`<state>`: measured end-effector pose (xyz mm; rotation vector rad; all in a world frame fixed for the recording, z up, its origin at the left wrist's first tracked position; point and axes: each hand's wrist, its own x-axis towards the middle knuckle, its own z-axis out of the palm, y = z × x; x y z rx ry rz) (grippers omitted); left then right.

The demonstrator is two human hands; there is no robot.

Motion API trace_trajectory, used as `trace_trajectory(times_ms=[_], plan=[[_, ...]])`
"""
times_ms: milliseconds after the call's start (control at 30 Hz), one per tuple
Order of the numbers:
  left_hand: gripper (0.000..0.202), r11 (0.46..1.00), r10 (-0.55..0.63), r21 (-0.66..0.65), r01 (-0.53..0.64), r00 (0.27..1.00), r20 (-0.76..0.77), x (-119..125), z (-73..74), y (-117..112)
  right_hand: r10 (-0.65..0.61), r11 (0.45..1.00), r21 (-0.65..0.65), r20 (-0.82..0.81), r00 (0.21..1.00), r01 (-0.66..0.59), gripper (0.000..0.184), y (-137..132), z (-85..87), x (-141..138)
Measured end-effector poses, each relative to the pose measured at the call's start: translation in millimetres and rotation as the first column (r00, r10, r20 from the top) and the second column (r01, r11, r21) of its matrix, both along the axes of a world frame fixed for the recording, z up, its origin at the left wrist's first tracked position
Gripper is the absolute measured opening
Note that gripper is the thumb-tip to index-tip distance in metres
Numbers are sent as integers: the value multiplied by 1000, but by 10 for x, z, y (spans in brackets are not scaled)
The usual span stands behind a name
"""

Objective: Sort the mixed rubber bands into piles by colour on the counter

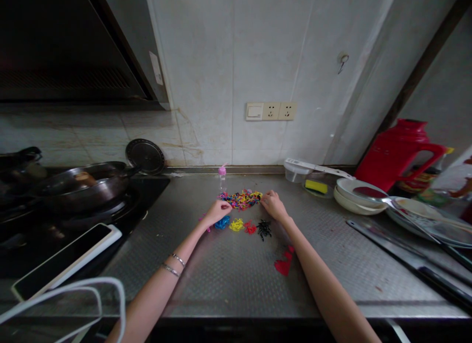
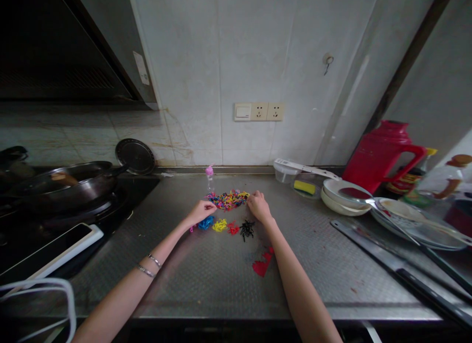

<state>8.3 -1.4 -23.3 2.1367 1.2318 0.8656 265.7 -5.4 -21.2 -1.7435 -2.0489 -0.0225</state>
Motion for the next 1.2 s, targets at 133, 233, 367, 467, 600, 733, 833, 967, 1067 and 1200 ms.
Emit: trace_trajectory(times_ms=[133, 233, 367, 467, 600, 733, 833, 967, 1067, 1200], plan=[[29, 1000, 11, -8, -11, 1000, 23, -26, -29, 31, 65, 997, 36, -105, 992, -62, 20, 56, 34, 38], [29, 999, 27, -31, -25, 999, 43, -40, -32, 50, 96, 995, -6, -201, 975, -99, 22, 99, 101, 59], [28, 998, 32, -52, -29, 998, 57, -61, -24, 73, 158, 982, -61, -226, 961, -176, 21, 80, 265, 75], [27, 999, 20, -36, -17, 997, 78, -72, -7, 75, 237, 953, -140, -202, 950, -268, 19, -27, 380, 63], [26, 999, 23, -51, -19, 996, 80, -71, 27, 49, 329, 879, -282, -224, 917, -384, 19, -225, 405, 37], [27, 999, 18, -46, -15, 997, 72, -67, 29, 42, 371, 812, -363, -284, 884, -457, 20, -336, 326, 60], [28, 1000, 14, -15, -13, 997, 78, -72, 1, 66, 285, 880, -311, -259, 923, -359, 21, -359, 299, 104], [28, 1000, 14, 5, -15, 998, 67, -84, -17, 87, 376, 871, -250, -215, 901, -423, 20, -434, 302, 112], [29, 1000, 7, 11, -7, 999, 53, -87, 8, 67, 480, 827, -245, -162, 862, -506, 28, -547, 265, 62], [29, 1000, -14, -10, 14, 999, 45, -68, 66, 12, 457, 844, -257, -117, 882, -472, 40, -669, 175, 4]])
